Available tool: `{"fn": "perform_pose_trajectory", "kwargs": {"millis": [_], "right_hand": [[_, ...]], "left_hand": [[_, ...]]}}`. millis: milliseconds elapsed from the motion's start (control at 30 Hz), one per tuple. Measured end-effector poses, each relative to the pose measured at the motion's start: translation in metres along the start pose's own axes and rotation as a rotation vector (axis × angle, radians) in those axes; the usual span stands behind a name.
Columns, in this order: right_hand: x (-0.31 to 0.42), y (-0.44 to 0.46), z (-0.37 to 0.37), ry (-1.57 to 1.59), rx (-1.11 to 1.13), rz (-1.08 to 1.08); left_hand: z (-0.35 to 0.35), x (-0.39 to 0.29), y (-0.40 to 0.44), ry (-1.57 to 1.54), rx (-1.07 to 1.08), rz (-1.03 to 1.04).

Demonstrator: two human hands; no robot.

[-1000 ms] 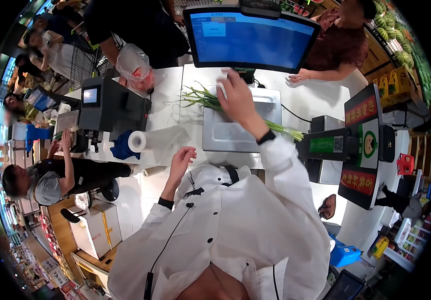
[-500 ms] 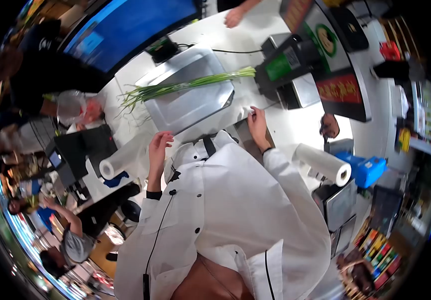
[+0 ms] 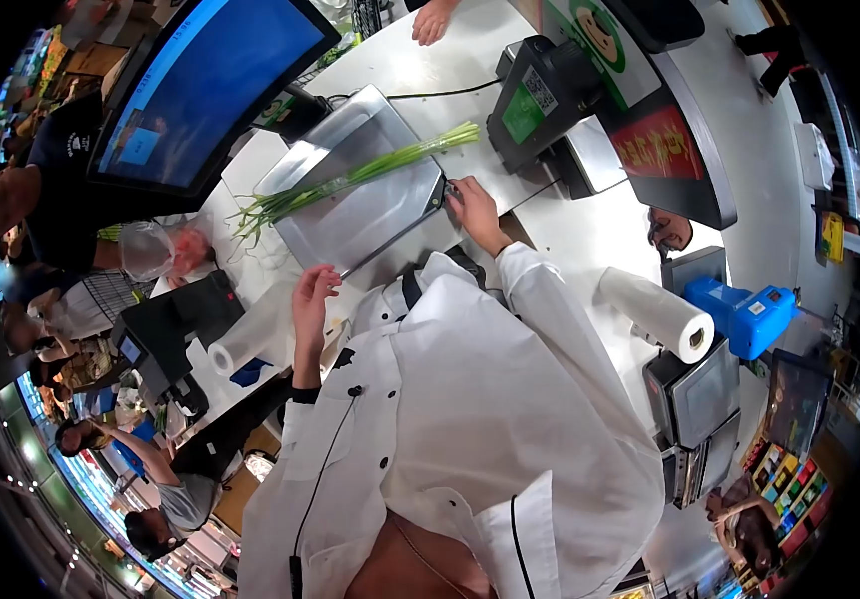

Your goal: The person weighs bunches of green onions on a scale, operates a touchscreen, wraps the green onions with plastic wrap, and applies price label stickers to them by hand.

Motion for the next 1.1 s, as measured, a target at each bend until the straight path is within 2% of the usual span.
{"fn": "perform_pose_trajectory", "kwargs": {"millis": [67,200,267,300,333,367,400,433,500,533,600,700,833,900,967,1033,1100], "right_hand": [[0.0,-0.001,0.001,-0.023,-0.084,-0.063],[0.002,0.001,-0.001,-0.003,-0.097,-0.088],[0.009,-0.003,-0.009,-0.036,-0.081,-0.189],[0.005,-0.009,-0.013,0.004,-0.096,-0.143],[0.002,-0.018,-0.019,0.006,-0.092,-0.146],[-0.01,-0.027,-0.026,0.061,-0.069,-0.009],[-0.021,-0.034,-0.032,0.113,-0.045,0.123],[-0.02,-0.044,-0.038,0.109,-0.041,0.112],[-0.012,-0.062,-0.057,0.228,-0.096,0.077],[-0.003,-0.065,-0.066,0.221,-0.094,0.069],[0.026,-0.065,-0.084,0.236,-0.085,-0.006],[0.054,-0.054,-0.099,0.188,-0.118,-0.114],[0.082,-0.031,-0.102,0.215,-0.122,-0.247],[0.096,-0.019,-0.097,0.205,-0.116,-0.301],[0.131,-0.01,-0.093,0.217,-0.084,-0.345],[0.155,-0.001,-0.075,0.318,0.027,-0.323],[0.169,0.004,-0.047,0.355,0.154,-0.336]], "left_hand": [[0.002,0.001,0.0,0.011,-0.002,0.008],[0.009,-0.001,0.005,0.029,-0.01,0.006],[0.015,-0.002,0.014,0.075,0.034,0.049],[0.017,-0.004,0.02,0.074,0.024,0.048],[0.019,-0.017,0.027,0.32,-0.018,0.193],[0.024,-0.032,0.036,0.564,-0.06,0.34],[0.033,-0.05,0.046,0.653,-0.096,0.512],[0.042,-0.067,0.056,0.74,-0.136,0.681],[0.064,-0.081,0.086,0.827,-0.119,0.811],[0.068,-0.082,0.104,0.817,-0.126,0.811],[0.086,-0.06,0.141,1.122,0.108,0.681],[0.093,-0.049,0.167,1.233,0.196,0.641],[0.082,-0.049,0.157,1.153,0.094,0.587],[0.064,-0.072,0.099,0.851,-0.211,0.927],[0.033,-0.048,0.061,0.61,-0.296,0.68],[-0.011,0.023,0.025,0.326,-0.517,0.401],[-0.055,0.098,-0.015,0.168,-0.674,0.231]]}}
Point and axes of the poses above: each hand's wrist, its own y-axis towards the middle knuckle, its own z-axis out of the palm, x = y × z, the point moved 7 cm from there along y, towards the middle knuckle, and after that the axes turned 3 degrees about -x, right-handed, at the moved point
